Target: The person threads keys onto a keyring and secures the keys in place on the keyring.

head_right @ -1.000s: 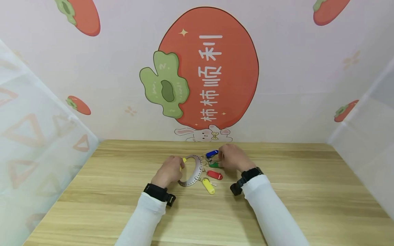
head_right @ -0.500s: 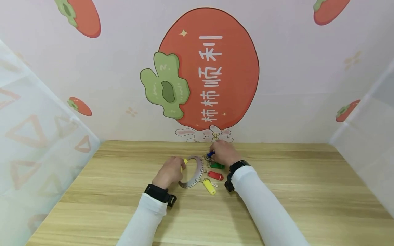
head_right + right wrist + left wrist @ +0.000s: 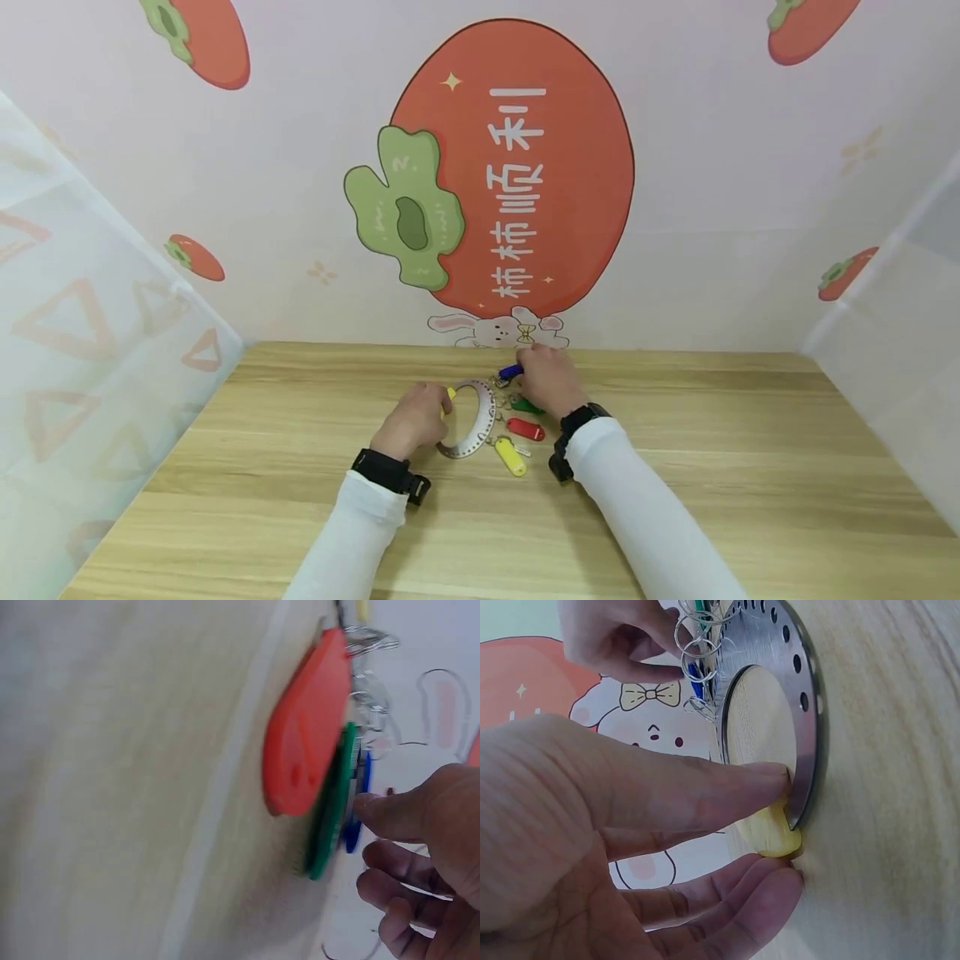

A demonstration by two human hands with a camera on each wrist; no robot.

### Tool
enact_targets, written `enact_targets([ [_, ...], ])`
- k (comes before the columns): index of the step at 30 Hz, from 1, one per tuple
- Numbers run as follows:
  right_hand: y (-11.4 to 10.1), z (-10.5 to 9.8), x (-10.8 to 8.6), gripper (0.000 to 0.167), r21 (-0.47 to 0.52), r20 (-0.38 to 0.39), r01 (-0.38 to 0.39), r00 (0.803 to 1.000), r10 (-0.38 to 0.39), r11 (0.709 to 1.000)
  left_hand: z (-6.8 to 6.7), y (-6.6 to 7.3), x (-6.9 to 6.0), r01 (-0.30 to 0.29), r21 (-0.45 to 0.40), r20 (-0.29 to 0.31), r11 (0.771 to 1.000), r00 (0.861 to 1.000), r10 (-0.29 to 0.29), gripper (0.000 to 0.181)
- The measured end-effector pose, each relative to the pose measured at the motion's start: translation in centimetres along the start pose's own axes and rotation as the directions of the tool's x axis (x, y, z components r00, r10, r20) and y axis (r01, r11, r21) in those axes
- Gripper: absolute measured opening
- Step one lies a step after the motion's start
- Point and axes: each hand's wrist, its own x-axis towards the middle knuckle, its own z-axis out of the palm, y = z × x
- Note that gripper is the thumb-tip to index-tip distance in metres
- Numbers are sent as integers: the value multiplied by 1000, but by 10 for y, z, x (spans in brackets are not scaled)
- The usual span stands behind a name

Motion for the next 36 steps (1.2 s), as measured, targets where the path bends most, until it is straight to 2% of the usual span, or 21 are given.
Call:
enact_targets([
  [2, 2, -3, -7, 19, 47, 21, 19, 1000, -20, 999, -1, 1, -1, 2, -6, 8, 1000, 1000, -2, 17],
  [5, 5, -7, -18, 21, 101, 107, 40, 993, -50, 994, -2, 0, -1, 0, -4, 16, 1000, 1000, 0, 18],
  [7, 8, -9, -24, 25, 110, 160, 51, 985, -68, 993, -2, 0, -1, -1, -3, 20, 1000, 1000, 1, 23],
  [9, 10, -10, -28, 26, 102, 175, 58, 982, -75, 993, -2, -1, 0, -3, 0, 23, 1000, 1000, 3, 27],
  [13, 14, -9, -33, 20, 86, 155, 62, 985, -75, 994, -1, -2, 0, -2, -4, 27, 1000, 1000, 2, 26],
  [17, 14, -10, -34, 20, 85, 155, 48, 986, -61, 995, -1, -2, 0, -4, 0, 20, 1000, 1000, 4, 20],
  [22, 8, -13, -31, 19, 141, 129, 41, 990, -59, 989, -1, -2, 1, -9, 8, 16, 1000, 1000, 9, 17],
  [27, -9, -11, -16, 17, 169, 59, 88, 993, -99, 982, -2, -2, 0, -2, 9, 16, 1000, 1000, 2, 16],
  [33, -25, -3, 1, 15, 95, 27, 189, 981, -192, 977, -2, 0, -1, 10, 12, 22, 1000, 1000, -11, 16],
  [36, -29, 0, 7, 17, 58, 23, 205, 978, -206, 977, -1, -1, 0, 5, 26, 19, 1000, 1000, -6, 16],
])
